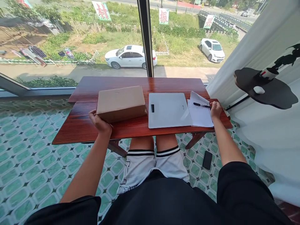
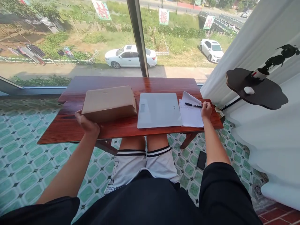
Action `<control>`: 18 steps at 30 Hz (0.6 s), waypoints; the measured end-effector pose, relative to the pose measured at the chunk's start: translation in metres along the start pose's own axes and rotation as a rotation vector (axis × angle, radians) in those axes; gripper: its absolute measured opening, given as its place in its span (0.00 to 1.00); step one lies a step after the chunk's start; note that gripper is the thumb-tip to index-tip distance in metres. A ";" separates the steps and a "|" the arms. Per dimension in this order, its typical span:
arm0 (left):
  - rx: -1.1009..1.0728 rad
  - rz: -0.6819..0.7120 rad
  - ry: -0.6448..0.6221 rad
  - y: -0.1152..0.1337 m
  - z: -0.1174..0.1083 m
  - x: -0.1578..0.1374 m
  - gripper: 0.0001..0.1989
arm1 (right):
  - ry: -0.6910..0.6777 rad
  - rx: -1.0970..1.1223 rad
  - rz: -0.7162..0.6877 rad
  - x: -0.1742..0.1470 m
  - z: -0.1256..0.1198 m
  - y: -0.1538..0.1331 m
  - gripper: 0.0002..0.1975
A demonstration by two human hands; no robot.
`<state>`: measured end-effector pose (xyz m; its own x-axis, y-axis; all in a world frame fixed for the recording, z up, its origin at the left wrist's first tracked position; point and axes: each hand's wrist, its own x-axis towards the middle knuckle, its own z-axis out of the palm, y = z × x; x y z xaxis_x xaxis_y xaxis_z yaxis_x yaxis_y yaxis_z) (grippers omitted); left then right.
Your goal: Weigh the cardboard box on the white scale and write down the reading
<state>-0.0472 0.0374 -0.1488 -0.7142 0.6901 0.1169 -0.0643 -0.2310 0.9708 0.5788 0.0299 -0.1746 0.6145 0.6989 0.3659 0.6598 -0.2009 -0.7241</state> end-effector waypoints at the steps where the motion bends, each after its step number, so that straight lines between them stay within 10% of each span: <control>1: -0.009 0.004 0.023 0.002 0.001 -0.001 0.15 | -0.005 0.010 -0.009 0.000 0.001 0.000 0.19; 6: -0.033 0.003 0.024 0.008 0.005 -0.008 0.01 | -0.017 0.083 -0.042 0.000 0.004 0.001 0.19; 18: -0.035 -0.013 0.020 0.005 0.006 -0.004 0.06 | -0.040 0.053 -0.070 0.000 0.001 0.002 0.18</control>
<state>-0.0405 0.0381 -0.1434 -0.7270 0.6794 0.0995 -0.0978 -0.2459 0.9643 0.5794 0.0306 -0.1764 0.5489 0.7371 0.3942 0.6763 -0.1145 -0.7277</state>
